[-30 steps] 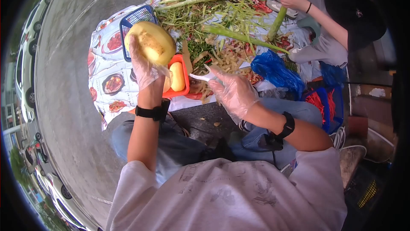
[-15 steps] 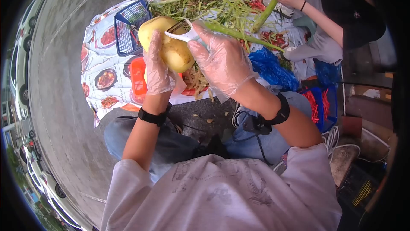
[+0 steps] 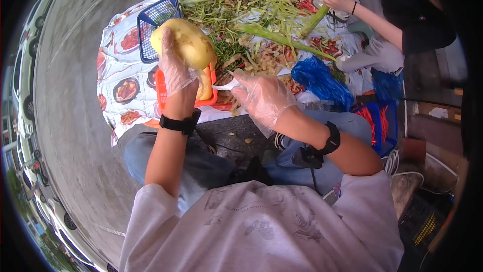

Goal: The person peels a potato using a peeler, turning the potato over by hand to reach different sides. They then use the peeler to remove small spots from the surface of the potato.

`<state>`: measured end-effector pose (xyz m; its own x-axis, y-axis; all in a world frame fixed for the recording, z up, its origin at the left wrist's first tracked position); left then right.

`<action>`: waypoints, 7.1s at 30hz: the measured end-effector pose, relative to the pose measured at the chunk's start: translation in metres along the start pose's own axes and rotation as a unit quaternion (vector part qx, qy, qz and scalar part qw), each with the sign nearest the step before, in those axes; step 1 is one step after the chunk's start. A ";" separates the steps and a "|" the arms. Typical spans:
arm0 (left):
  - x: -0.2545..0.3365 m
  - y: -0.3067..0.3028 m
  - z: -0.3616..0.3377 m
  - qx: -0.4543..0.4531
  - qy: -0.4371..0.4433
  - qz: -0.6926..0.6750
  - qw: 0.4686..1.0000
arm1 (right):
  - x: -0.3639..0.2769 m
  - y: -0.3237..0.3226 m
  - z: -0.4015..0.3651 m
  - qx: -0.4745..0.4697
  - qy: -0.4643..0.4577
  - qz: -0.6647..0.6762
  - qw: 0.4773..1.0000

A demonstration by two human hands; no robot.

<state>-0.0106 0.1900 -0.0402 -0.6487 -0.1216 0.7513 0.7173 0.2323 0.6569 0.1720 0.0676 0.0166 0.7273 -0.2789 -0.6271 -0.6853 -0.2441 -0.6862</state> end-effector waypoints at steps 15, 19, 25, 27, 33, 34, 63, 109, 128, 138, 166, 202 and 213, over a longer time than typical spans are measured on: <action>0.002 0.015 -0.022 -0.028 -0.066 -0.045 0.996 | -0.018 -0.062 0.012 0.179 -0.224 0.111 0.951; 0.003 0.021 -0.026 -0.060 -0.084 -0.038 0.994 | -0.014 -0.046 0.018 0.109 -0.192 0.155 0.963; 0.002 0.028 -0.028 -0.064 -0.083 -0.027 0.994 | -0.009 -0.039 0.016 0.081 -0.174 0.139 0.972; 0.002 0.025 -0.024 -0.044 -0.082 -0.032 0.995 | -0.015 -0.039 0.008 0.102 -0.186 0.096 0.973; -0.004 0.015 -0.019 -0.036 -0.087 -0.060 0.994 | 0.008 -0.043 0.009 0.083 -0.151 -0.051 0.984; -0.001 0.013 -0.017 -0.035 -0.083 -0.060 0.994 | 0.018 -0.046 0.013 0.047 -0.099 -0.119 0.987; 0.007 0.009 -0.045 -0.050 -0.196 -0.138 0.970 | 0.006 -0.034 0.021 -0.101 0.007 0.367 0.925; 0.008 0.000 -0.072 -0.149 -0.191 0.014 0.970 | 0.004 -0.097 0.019 0.047 -0.103 0.174 0.978; -0.004 0.015 -0.073 -0.158 -0.187 0.018 0.969 | -0.016 -0.060 0.020 0.033 -0.061 0.179 0.981; -0.014 0.029 -0.067 -0.106 -0.182 0.022 0.977 | -0.007 -0.044 0.024 0.019 -0.019 0.192 0.981; -0.008 0.036 -0.052 -0.197 -0.052 0.152 0.967 | 0.001 -0.065 0.035 0.086 -0.019 0.139 0.986; -0.015 0.020 -0.031 -0.013 -0.196 -0.104 0.975 | -0.026 -0.049 0.003 0.072 -0.187 0.104 0.974; -0.006 0.010 -0.032 0.001 -0.280 -0.137 0.950 | 0.013 -0.070 0.020 0.053 -0.166 -0.138 0.975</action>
<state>0.0085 0.1624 -0.0356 -0.8452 0.3546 0.3999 0.5016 0.2676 0.8227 0.2304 0.0995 0.0491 0.8675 0.1049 -0.4862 -0.4669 -0.1651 -0.8688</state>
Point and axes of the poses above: each hand's wrist, its own z-axis towards the middle knuckle, its own y-axis out of the palm, x = y × z, the point moved 7 cm from there along z, towards the middle knuckle, and after that the axes turned 13 degrees about y, right-handed, at the moved point
